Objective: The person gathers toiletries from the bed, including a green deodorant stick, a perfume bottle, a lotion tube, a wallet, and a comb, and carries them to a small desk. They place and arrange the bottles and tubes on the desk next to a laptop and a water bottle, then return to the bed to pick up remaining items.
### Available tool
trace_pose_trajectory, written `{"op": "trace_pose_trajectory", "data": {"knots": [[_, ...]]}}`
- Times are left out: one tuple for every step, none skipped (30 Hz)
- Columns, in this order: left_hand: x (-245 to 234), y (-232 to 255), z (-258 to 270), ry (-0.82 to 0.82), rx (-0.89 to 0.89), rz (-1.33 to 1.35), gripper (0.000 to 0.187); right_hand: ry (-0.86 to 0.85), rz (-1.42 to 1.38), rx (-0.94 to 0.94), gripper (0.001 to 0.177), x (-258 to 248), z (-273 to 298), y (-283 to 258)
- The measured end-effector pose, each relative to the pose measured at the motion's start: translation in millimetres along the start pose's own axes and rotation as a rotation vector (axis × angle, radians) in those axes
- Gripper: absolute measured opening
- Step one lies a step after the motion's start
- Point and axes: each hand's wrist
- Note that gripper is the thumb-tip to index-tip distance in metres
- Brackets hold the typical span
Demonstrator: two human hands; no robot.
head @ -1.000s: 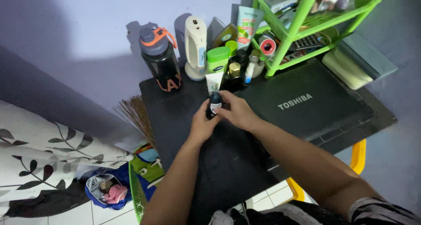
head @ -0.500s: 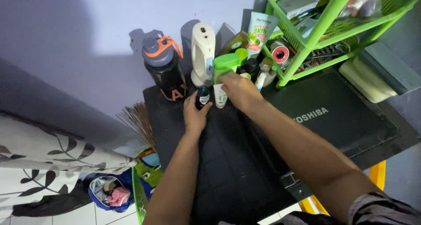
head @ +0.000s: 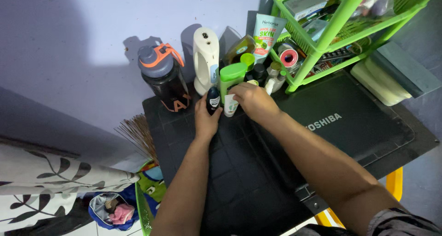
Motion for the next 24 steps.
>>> {"op": "trace_pose_trajectory", "data": {"knots": [[0, -1, 0, 0.001, 0.002, 0.005, 0.074, 0.005, -0.002, -0.006, 0.014, 0, 1, -1], [0, -2, 1, 0.003, 0.004, 0.009, 0.074, 0.015, -0.011, -0.012, 0.014, 0, 1, -1], [0, -2, 1, 0.006, 0.006, 0.013, 0.075, 0.025, -0.02, -0.018, 0.014, 0, 2, -2], [-1, -3, 1, 0.0, 0.001, 0.004, 0.075, 0.035, -0.028, -0.026, 0.014, 0, 2, -2], [-1, -3, 1, -0.005, -0.005, -0.005, 0.076, 0.035, -0.025, -0.017, 0.014, 1, 3, -3], [-2, -3, 0, -0.01, -0.01, -0.013, 0.077, 0.036, -0.022, -0.008, 0.015, 1, 3, -3], [-2, -2, 0, -0.005, 0.001, -0.015, 0.076, 0.036, -0.018, 0.0, 0.015, 2, 3, -4], [-2, -1, 0, -0.001, 0.012, -0.016, 0.075, 0.036, -0.022, -0.001, 0.015, 2, 4, -5], [-3, 1, 0, 0.004, 0.023, -0.018, 0.075, 0.036, -0.026, -0.003, 0.015, 2, 5, -5], [-4, 2, 1, 0.006, 0.023, -0.007, 0.074, 0.036, -0.03, -0.004, 0.015, 2, 5, -6], [-5, 3, 2, 0.007, 0.023, 0.004, 0.074, 0.047, -0.023, -0.004, 0.016, 2, 6, -6], [-5, 4, 2, 0.008, 0.024, 0.016, 0.073, 0.058, -0.015, -0.004, 0.018, 2, 6, -6], [-5, 4, 4, -0.012, -0.018, 0.063, 0.075, 0.069, -0.006, -0.004, 0.019, 2, 6, -6], [-6, 3, 6, -0.033, -0.06, 0.108, 0.076, 0.075, 0.001, -0.011, 0.02, 2, 6, -6], [-6, 1, 8, -0.054, -0.101, 0.153, 0.077, 0.082, 0.008, -0.018, 0.021, 1, 6, -6], [-6, 0, 8, -0.056, -0.109, 0.178, 0.08, 0.089, 0.015, -0.025, 0.022, 1, 6, -6], [-5, -3, 9, -0.058, -0.117, 0.203, 0.082, 0.096, 0.013, -0.018, 0.023, 0, 6, -7], [-3, -5, 10, -0.062, -0.125, 0.229, 0.085, 0.103, 0.011, -0.008, 0.024, -1, 6, -8], [-2, -7, 12, -0.049, -0.121, 0.286, 0.085, 0.11, 0.009, 0.001, 0.025, -3, 6, -9], [0, -7, 15, -0.036, -0.117, 0.345, 0.086, 0.123, 0.003, 0.009, 0.026, -5, 8, -11], [-1, -7, 19, -0.024, -0.113, 0.403, 0.087, 0.135, -0.004, 0.017, 0.027, -7, 10, -13], [-3, -6, 25, -0.025, -0.146, 0.404, 0.087, 0.148, -0.012, 0.023, 0.028, -8, 12, -16], [-6, -3, 31, -0.026, -0.18, 0.405, 0.087, 0.15, -0.024, 0.051, 0.029, -10, 15, -18], [-10, 2, 37, -0.027, -0.213, 0.405, 0.086, 0.154, -0.037, 0.077, 0.03, -13, 19, -21]]}}
Point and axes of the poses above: each hand's wrist, its own z-axis away from the middle knuckle, its own x-axis out of the palm, y = z × x, and after that the axes turned 2 degrees about z, right-handed
